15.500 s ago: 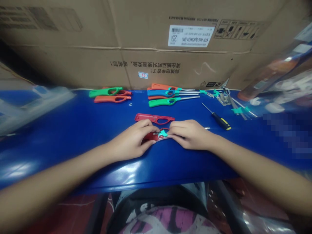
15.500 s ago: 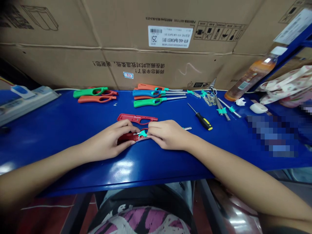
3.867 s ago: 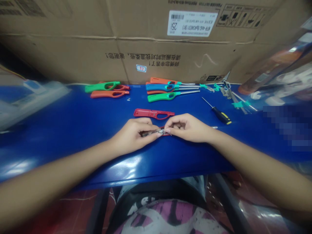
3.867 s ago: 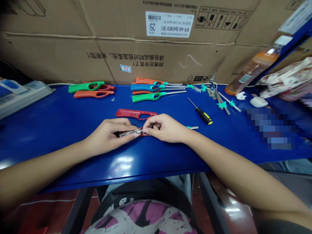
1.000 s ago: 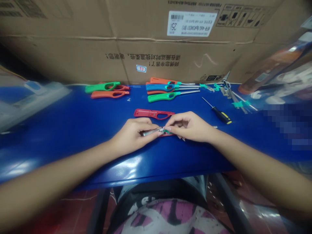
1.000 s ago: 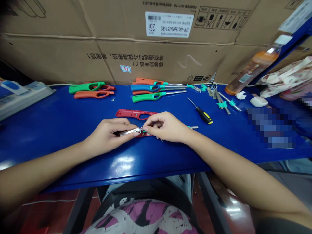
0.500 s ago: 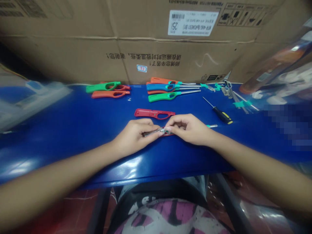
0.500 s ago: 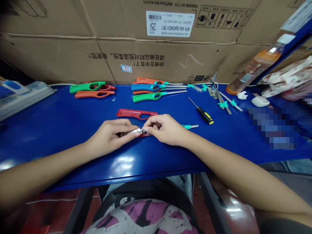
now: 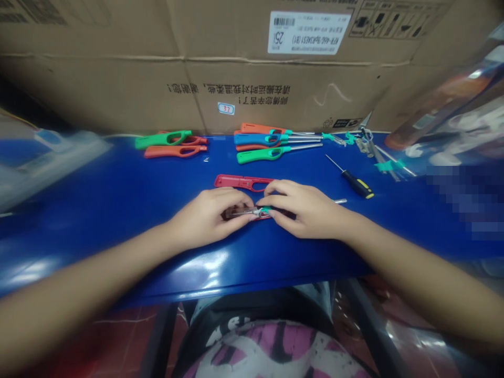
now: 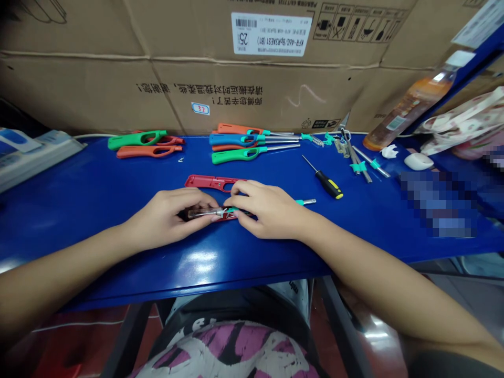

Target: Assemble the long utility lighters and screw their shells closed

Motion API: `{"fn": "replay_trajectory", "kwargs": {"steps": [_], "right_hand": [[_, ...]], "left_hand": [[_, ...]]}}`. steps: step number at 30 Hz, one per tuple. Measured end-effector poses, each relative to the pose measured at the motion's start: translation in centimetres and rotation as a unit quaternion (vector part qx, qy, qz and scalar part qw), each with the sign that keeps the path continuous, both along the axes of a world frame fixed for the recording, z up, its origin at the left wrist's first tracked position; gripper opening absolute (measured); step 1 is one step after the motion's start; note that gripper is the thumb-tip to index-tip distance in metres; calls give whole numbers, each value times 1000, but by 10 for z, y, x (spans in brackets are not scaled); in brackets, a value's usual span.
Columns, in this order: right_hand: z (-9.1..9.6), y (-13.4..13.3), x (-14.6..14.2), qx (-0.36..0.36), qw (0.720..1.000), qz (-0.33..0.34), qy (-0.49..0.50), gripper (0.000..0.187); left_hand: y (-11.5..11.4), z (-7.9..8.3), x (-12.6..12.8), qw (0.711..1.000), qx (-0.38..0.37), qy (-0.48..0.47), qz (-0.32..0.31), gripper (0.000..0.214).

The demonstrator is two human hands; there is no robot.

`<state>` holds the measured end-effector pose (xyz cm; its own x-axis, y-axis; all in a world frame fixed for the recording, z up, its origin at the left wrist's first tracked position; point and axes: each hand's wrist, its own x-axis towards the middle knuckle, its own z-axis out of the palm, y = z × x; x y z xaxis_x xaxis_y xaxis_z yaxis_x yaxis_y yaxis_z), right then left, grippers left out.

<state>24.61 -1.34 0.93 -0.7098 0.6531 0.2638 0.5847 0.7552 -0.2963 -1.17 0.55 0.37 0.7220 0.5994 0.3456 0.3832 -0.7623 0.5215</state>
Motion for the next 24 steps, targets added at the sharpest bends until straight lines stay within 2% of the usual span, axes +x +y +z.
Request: {"fn": "replay_trajectory", "kwargs": {"steps": [7, 14, 24], "right_hand": [[0, 3, 1, -2, 999, 24, -25, 35], [-1, 6, 5, 4, 999, 17, -29, 34], [13, 9, 13, -32, 998, 50, -30, 31]], "left_hand": [[0, 1, 1, 999, 1, 42, -12, 14], [2, 1, 0, 999, -4, 41, -13, 16], [6, 6, -3, 999, -18, 41, -11, 19]]}}
